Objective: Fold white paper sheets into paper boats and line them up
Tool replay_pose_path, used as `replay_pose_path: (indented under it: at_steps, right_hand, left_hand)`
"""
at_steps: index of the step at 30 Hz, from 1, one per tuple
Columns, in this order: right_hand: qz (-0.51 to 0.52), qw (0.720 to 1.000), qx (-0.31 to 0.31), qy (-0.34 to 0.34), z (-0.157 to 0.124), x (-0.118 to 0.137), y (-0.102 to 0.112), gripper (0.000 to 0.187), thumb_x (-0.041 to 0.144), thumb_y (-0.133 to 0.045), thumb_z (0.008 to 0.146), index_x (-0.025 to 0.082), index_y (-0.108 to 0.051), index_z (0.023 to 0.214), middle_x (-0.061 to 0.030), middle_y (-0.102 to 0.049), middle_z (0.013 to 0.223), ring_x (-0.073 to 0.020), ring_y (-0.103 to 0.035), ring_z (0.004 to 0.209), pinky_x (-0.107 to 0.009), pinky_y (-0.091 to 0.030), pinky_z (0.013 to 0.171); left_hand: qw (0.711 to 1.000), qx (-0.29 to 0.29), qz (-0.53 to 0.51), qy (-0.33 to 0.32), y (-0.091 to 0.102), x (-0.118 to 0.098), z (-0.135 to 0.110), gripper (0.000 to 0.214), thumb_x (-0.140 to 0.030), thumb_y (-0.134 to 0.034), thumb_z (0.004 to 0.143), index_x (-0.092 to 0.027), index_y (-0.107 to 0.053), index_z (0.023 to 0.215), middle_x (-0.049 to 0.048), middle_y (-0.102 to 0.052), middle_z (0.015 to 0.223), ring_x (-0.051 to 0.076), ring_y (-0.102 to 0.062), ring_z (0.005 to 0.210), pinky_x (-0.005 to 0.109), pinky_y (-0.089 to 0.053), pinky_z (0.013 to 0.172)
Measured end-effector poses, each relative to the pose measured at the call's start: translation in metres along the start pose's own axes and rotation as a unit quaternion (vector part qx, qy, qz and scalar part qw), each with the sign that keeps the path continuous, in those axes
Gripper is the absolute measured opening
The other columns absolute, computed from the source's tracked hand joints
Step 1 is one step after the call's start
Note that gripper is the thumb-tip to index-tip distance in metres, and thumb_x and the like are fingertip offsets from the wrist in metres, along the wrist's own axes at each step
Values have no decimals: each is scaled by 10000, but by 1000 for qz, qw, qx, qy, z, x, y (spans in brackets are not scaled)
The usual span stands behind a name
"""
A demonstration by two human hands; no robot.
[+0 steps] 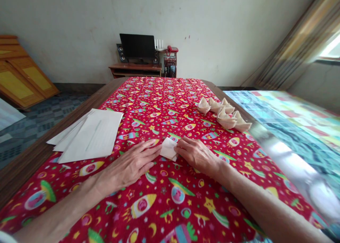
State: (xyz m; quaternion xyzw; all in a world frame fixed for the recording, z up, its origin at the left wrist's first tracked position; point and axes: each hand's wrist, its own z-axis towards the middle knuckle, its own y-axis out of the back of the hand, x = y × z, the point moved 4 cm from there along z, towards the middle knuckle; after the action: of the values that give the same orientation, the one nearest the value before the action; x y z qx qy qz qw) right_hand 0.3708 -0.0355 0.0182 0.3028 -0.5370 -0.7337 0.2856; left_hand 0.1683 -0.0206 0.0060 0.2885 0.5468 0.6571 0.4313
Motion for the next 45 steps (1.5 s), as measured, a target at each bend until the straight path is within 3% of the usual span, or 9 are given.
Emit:
replay_pose_path:
  at_steps: [3, 7, 12, 20, 23, 28, 35, 45]
  right_hand:
    - [-4, 1000, 1, 4, 1, 2, 1, 201, 163, -393, 948, 135, -583, 889, -79, -569, 877, -167, -493, 803, -270, -413, 660]
    - [-6, 1000, 2, -2, 1, 0, 2, 234, 176, -378, 955, 135, -601, 900, -82, -587, 882, -166, -505, 800, -271, -417, 671]
    - [85, 994, -56, -35, -1, -10, -1, 248, 249, -420, 950, 162, -651, 926, -79, -623, 915, -155, -543, 833, -265, -441, 722]
    - [271, 943, -123, -150, -4, -21, -7, 145, 259, -580, 865, 176, -696, 841, -53, -644, 888, -120, -590, 750, -217, -469, 667]
    - [296, 933, -131, -159, -3, -23, -7, 130, 257, -591, 857, 173, -686, 824, -46, -642, 861, -121, -590, 744, -220, -468, 671]
    - [261, 948, -114, -142, -3, -26, -12, 181, 251, -520, 904, 157, -645, 811, -44, -624, 820, -117, -566, 732, -212, -439, 662]
    - [136, 970, -41, -198, 1, -23, -16, 215, 277, -432, 945, 158, -593, 867, -37, -601, 824, -120, -547, 740, -215, -373, 653]
    - [29, 969, 26, -246, 11, -19, -14, 246, 336, -410, 951, 185, -576, 850, -32, -633, 831, -147, -600, 756, -247, -332, 610]
  left_hand:
    - [1000, -21, -13, -1, 0, -2, -2, 416, -181, -430, 927, -208, -453, 1341, 39, -473, 1391, 221, -304, 1353, 431, -348, 1096]
    - [996, -75, -38, 6, 0, -3, 8, 351, -226, -490, 914, -179, -535, 1258, 72, -570, 1276, 219, -452, 1232, 413, -412, 1037]
    - [983, -146, -100, 43, -3, -2, 27, 191, -199, -603, 848, -168, -635, 1034, 60, -644, 1024, 183, -567, 987, 328, -489, 880]
    - [961, -183, -197, 69, -6, 5, 34, 96, -170, -578, 854, -170, -674, 845, 40, -652, 886, 144, -618, 825, 258, -501, 769]
    - [958, -181, -202, 88, -5, 5, 33, 87, -150, -577, 845, -167, -654, 809, 34, -628, 854, 138, -606, 798, 254, -494, 746]
    - [958, -175, -185, 135, -5, 6, 33, 86, -163, -596, 826, -163, -619, 743, 13, -568, 796, 120, -568, 713, 229, -471, 651]
    - [966, -143, -116, 181, -8, 4, 34, 143, -192, -528, 880, -157, -575, 750, 21, -533, 821, 139, -562, 746, 261, -456, 685]
    - [972, -113, 38, 203, -12, 2, 39, 176, -213, -477, 898, -167, -536, 739, 30, -516, 792, 153, -547, 730, 271, -460, 666]
